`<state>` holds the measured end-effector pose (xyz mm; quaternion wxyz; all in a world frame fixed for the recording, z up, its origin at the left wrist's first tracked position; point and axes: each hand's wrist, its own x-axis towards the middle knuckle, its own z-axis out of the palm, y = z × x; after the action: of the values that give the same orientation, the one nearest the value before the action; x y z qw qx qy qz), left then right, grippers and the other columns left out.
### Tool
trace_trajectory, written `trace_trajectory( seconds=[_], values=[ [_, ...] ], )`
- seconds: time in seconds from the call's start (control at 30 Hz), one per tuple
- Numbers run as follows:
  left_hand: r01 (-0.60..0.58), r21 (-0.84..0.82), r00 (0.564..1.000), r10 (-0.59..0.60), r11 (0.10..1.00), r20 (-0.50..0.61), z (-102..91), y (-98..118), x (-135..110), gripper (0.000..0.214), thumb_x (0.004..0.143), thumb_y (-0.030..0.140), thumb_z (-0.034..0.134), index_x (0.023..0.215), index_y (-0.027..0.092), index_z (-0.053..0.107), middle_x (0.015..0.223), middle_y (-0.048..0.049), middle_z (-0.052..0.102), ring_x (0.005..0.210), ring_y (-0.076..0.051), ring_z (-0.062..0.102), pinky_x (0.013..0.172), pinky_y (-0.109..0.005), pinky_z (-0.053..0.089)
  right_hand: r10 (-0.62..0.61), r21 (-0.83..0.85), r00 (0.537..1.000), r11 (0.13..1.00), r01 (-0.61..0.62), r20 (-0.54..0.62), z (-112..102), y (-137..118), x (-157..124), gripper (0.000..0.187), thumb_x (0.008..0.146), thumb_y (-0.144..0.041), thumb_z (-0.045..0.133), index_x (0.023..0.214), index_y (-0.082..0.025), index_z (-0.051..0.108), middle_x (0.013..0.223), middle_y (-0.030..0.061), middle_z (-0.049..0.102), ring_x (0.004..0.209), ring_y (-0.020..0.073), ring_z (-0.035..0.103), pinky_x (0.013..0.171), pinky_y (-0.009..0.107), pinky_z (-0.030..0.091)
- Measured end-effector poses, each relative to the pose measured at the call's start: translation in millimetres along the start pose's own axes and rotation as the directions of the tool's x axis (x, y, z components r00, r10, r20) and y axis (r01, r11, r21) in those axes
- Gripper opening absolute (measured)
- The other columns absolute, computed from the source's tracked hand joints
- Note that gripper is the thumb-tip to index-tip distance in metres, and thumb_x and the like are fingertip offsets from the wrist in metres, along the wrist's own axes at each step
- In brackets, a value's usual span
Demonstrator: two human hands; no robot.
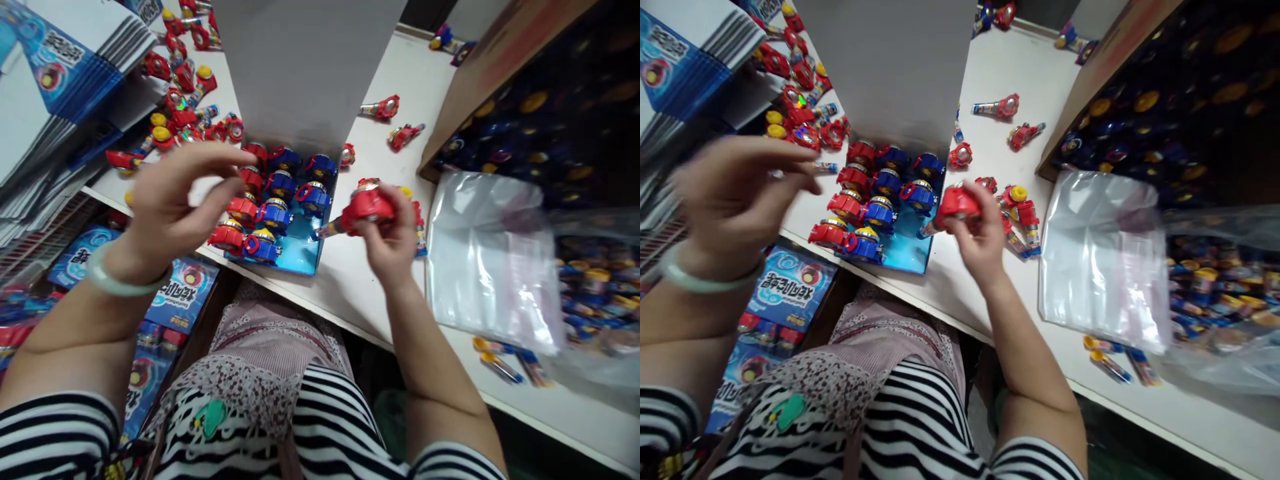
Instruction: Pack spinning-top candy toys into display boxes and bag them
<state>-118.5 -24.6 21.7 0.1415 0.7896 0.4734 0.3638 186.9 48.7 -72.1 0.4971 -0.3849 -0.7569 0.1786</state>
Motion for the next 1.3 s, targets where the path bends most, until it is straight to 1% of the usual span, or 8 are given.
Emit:
trace_trajectory(
  seconds=[0.4, 0.5, 0.6, 0.73, 0.83, 0.97, 1.07, 1.3],
  values=[
    [-0.177, 0.080, 0.964, 0.156, 0.981, 0.216, 55.2, -38, 25, 0.024, 0.096, 0.026, 0.052, 0.113, 0.015, 0.065, 0.101, -0.0105, 0.070, 0.096, -0.020, 0.064, 0.086, -0.034, 0.051, 0.092, -0.206, 0.892, 0.979, 0.001, 0.442, 55, -13, -22, 0.044, 0.096, -0.039, 0.051, 0.139, -0.028, 0.054, 0.132, 0.0156, 0.050, 0.114, 0.0310, 0.059, 0.095, 0.048, 0.056],
    [-0.225, 0.071, 0.933, 0.193, 0.972, 0.302, 63.5, -37, 28, 0.028, 0.096, 0.028, 0.053, 0.118, 0.015, 0.064, 0.111, -0.0132, 0.066, 0.102, -0.022, 0.061, 0.089, -0.036, 0.051, 0.032, -0.206, 0.916, 0.977, 0.056, 0.400, 40, 2, -12, 0.048, 0.093, -0.049, 0.054, 0.137, -0.030, 0.056, 0.132, 0.0132, 0.053, 0.121, 0.0310, 0.056, 0.103, 0.050, 0.050],
    [-0.262, 0.063, 0.911, 0.225, 0.963, 0.347, 71.0, -38, 30, 0.027, 0.097, 0.031, 0.054, 0.117, 0.015, 0.065, 0.112, -0.0137, 0.066, 0.101, -0.023, 0.061, 0.089, -0.036, 0.050, 0.192, -0.313, 0.962, 0.941, -0.125, 0.193, 16, 46, 16, 0.045, 0.096, -0.050, 0.045, 0.130, -0.025, 0.059, 0.123, 0.0131, 0.062, 0.115, 0.0287, 0.058, 0.102, 0.049, 0.048],
    [-0.271, 0.118, 0.895, 0.205, 0.955, 0.397, 77.7, -38, 34, 0.028, 0.097, 0.033, 0.055, 0.116, 0.017, 0.067, 0.111, -0.0131, 0.066, 0.099, -0.023, 0.061, 0.086, -0.036, 0.050, 0.610, -0.734, 0.788, 0.574, -0.364, 0.086, 10, 110, 65, 0.062, 0.089, -0.054, 0.054, 0.132, -0.010, 0.054, 0.123, 0.0246, 0.065, 0.123, 0.0385, 0.053, 0.106, 0.059, 0.035],
    [-0.269, 0.154, 0.889, 0.184, 0.951, 0.420, 77.5, -38, 35, 0.027, 0.097, 0.031, 0.053, 0.115, 0.017, 0.068, 0.110, -0.0128, 0.067, 0.098, -0.023, 0.063, 0.086, -0.036, 0.051, 0.738, -0.796, 0.655, 0.489, -0.356, 0.161, 16, 128, 85, 0.055, 0.088, -0.052, 0.055, 0.123, -0.010, 0.058, 0.118, 0.0247, 0.068, 0.119, 0.0368, 0.058, 0.106, 0.056, 0.034],
    [-0.266, 0.101, 0.885, 0.201, 0.959, 0.419, 71.7, -39, 31, 0.029, 0.097, 0.027, 0.053, 0.120, 0.018, 0.068, 0.118, -0.0135, 0.067, 0.105, -0.023, 0.063, 0.093, -0.038, 0.051, 0.588, -0.424, 0.799, 0.761, -0.492, 0.128, -7, 106, 67, 0.049, 0.090, -0.047, 0.051, 0.130, -0.019, 0.050, 0.118, 0.0149, 0.068, 0.103, 0.0284, 0.068, 0.090, 0.044, 0.052],
    [-0.255, 0.064, 0.880, 0.205, 0.965, 0.429, 69.0, -41, 29, 0.032, 0.097, 0.024, 0.052, 0.125, 0.019, 0.066, 0.123, -0.0139, 0.066, 0.112, -0.023, 0.061, 0.099, -0.040, 0.050, 0.293, -0.064, 0.956, 0.954, -0.293, -0.017, -34, 66, 26, 0.052, 0.093, -0.046, 0.048, 0.140, -0.028, 0.041, 0.129, 0.0099, 0.063, 0.106, 0.0259, 0.067, 0.092, 0.046, 0.055],
    [-0.224, 0.024, 0.876, 0.190, 0.974, 0.443, 68.3, -44, 30, 0.033, 0.095, 0.021, 0.056, 0.126, 0.021, 0.067, 0.126, -0.0126, 0.067, 0.117, -0.023, 0.060, 0.104, -0.039, 0.047, -0.130, -0.105, 0.978, 0.983, 0.148, 0.162, -5, -25, -53, 0.055, 0.095, -0.024, 0.056, 0.145, -0.040, 0.044, 0.127, 0.0106, 0.056, 0.117, 0.0285, 0.061, 0.098, 0.050, 0.056]
  ],
)
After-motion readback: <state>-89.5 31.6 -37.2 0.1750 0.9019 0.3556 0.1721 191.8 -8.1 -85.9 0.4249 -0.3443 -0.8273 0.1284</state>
